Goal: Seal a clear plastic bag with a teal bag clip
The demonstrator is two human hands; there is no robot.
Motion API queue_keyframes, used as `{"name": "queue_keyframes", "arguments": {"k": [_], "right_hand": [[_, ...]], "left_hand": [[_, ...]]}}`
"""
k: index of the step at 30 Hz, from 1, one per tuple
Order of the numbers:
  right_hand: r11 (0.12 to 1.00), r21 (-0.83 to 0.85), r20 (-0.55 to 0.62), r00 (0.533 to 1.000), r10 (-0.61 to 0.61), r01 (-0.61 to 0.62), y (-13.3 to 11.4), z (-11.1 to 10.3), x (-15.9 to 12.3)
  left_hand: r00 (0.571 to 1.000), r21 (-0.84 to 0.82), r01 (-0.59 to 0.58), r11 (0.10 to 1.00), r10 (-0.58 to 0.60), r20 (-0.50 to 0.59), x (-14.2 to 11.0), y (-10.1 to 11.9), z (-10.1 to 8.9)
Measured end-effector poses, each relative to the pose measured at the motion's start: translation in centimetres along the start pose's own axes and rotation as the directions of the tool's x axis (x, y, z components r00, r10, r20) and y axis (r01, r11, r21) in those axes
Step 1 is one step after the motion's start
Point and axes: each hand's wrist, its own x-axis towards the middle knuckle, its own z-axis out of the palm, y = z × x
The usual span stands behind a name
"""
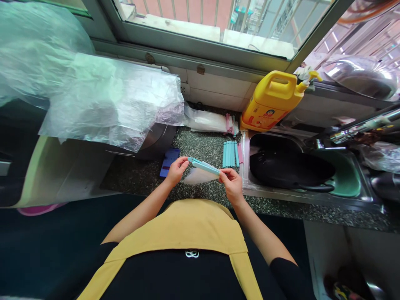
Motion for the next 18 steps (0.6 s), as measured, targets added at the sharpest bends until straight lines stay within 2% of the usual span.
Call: {"name": "queue_keyframes", "arguments": {"k": [2,4,9,18], "right_hand": [[1.000,-0.007,-0.008,1.000,-0.012,0.012,-0.2,0.1,0.0],[1.000,-0.024,-0.011,1.000,-0.021,0.021,-0.4,0.2,-0.1],[0.999,-0.016,-0.052,0.998,-0.032,0.031,-0.5,0.6,-0.3],[1.000,0.012,-0.037,0.999,0.002,-0.001,-0.2,0.9,-0.8]], "left_hand": [[0.999,-0.194,-0.026,0.981,0.030,0.017,-0.7,1.8,0.5],[0.997,-0.289,-0.039,0.957,0.055,0.047,-1.3,3.4,0.8],[0.995,-0.280,-0.021,0.960,0.046,0.083,-2.0,5.4,1.5],[0.998,-0.292,0.024,0.956,-0.005,0.067,-2.1,5.9,1.8]]}}
